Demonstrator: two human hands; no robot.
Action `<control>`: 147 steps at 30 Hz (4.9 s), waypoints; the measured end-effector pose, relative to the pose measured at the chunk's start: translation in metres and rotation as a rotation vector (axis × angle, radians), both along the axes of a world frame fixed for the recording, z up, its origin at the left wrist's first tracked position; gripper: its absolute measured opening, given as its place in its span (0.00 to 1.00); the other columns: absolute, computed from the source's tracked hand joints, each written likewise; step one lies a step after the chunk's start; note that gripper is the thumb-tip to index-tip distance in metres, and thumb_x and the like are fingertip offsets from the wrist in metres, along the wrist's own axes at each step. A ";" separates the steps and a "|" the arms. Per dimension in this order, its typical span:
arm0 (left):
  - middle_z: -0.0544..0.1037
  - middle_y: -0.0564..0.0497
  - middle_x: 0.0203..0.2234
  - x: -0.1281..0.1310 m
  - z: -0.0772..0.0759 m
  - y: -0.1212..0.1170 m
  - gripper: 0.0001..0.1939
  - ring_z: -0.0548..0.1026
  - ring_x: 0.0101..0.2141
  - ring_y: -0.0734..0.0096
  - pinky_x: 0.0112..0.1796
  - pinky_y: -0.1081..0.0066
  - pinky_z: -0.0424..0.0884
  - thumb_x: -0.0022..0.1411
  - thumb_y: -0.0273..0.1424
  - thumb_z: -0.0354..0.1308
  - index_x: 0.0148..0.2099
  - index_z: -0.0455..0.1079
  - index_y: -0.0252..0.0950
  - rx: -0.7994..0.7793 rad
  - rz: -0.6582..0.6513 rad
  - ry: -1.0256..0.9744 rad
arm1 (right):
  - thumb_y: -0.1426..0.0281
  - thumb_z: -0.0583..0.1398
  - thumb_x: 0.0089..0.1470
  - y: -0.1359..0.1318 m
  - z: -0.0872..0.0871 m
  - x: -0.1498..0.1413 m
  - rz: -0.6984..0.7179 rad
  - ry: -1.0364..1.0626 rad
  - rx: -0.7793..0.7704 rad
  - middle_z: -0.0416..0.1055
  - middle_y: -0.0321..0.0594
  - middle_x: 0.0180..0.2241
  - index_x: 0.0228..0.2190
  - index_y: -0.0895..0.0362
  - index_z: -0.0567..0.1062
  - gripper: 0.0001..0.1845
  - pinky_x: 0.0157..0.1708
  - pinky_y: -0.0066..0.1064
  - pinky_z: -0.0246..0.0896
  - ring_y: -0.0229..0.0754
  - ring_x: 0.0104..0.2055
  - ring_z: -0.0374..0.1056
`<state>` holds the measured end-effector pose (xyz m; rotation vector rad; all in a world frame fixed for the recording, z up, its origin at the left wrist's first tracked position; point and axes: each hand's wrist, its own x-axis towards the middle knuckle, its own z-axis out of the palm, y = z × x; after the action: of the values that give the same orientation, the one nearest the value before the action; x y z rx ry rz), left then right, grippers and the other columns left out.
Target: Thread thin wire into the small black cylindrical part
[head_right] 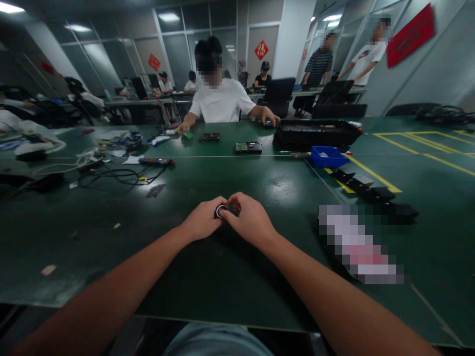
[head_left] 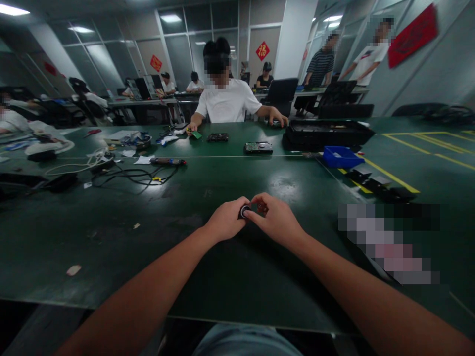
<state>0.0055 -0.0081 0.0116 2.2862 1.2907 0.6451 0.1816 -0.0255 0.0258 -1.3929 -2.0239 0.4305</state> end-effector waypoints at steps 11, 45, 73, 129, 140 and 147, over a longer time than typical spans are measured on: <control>0.76 0.54 0.31 -0.002 -0.009 0.007 0.08 0.72 0.31 0.71 0.31 0.71 0.62 0.61 0.35 0.59 0.42 0.66 0.40 -0.012 0.156 -0.155 | 0.68 0.55 0.62 0.000 0.007 0.005 0.063 0.144 0.133 0.72 0.43 0.39 0.40 0.57 0.76 0.10 0.39 0.35 0.64 0.42 0.39 0.69; 0.74 0.56 0.29 -0.005 -0.013 0.010 0.08 0.70 0.29 0.73 0.30 0.72 0.60 0.60 0.34 0.60 0.41 0.67 0.40 0.015 0.203 -0.198 | 0.60 0.57 0.62 -0.001 -0.002 0.006 0.017 0.596 0.098 0.76 0.40 0.34 0.42 0.55 0.73 0.12 0.38 0.37 0.71 0.42 0.35 0.75; 0.75 0.54 0.30 -0.005 -0.011 0.009 0.07 0.71 0.29 0.71 0.30 0.72 0.61 0.63 0.36 0.57 0.41 0.66 0.40 0.017 0.174 -0.098 | 0.66 0.57 0.61 -0.008 0.013 0.012 0.170 0.144 0.274 0.77 0.42 0.37 0.42 0.55 0.73 0.10 0.37 0.35 0.67 0.44 0.37 0.73; 0.72 0.56 0.28 -0.008 -0.012 0.012 0.08 0.69 0.28 0.73 0.28 0.72 0.58 0.63 0.37 0.57 0.41 0.65 0.39 0.017 0.165 -0.115 | 0.56 0.63 0.55 -0.009 0.006 0.008 -0.035 0.101 0.339 0.65 0.31 0.18 0.22 0.55 0.70 0.18 0.20 0.27 0.52 0.33 0.19 0.60; 0.73 0.55 0.29 -0.009 -0.013 0.011 0.07 0.69 0.29 0.72 0.29 0.72 0.59 0.63 0.35 0.57 0.41 0.65 0.40 0.016 0.178 -0.117 | 0.67 0.57 0.61 -0.009 0.013 0.010 0.219 0.111 0.206 0.75 0.41 0.37 0.45 0.54 0.69 0.10 0.37 0.33 0.67 0.42 0.37 0.73; 0.74 0.56 0.29 -0.009 -0.013 0.012 0.07 0.70 0.29 0.72 0.30 0.72 0.59 0.62 0.35 0.58 0.40 0.65 0.40 0.023 0.196 -0.105 | 0.69 0.52 0.64 -0.010 0.015 0.008 0.118 0.048 0.195 0.72 0.38 0.29 0.46 0.57 0.70 0.11 0.30 0.32 0.61 0.40 0.29 0.69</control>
<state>-0.0035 0.0035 -0.0013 2.1297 1.4742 0.8383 0.1896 -0.0360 0.0412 -1.1404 -2.0560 0.3045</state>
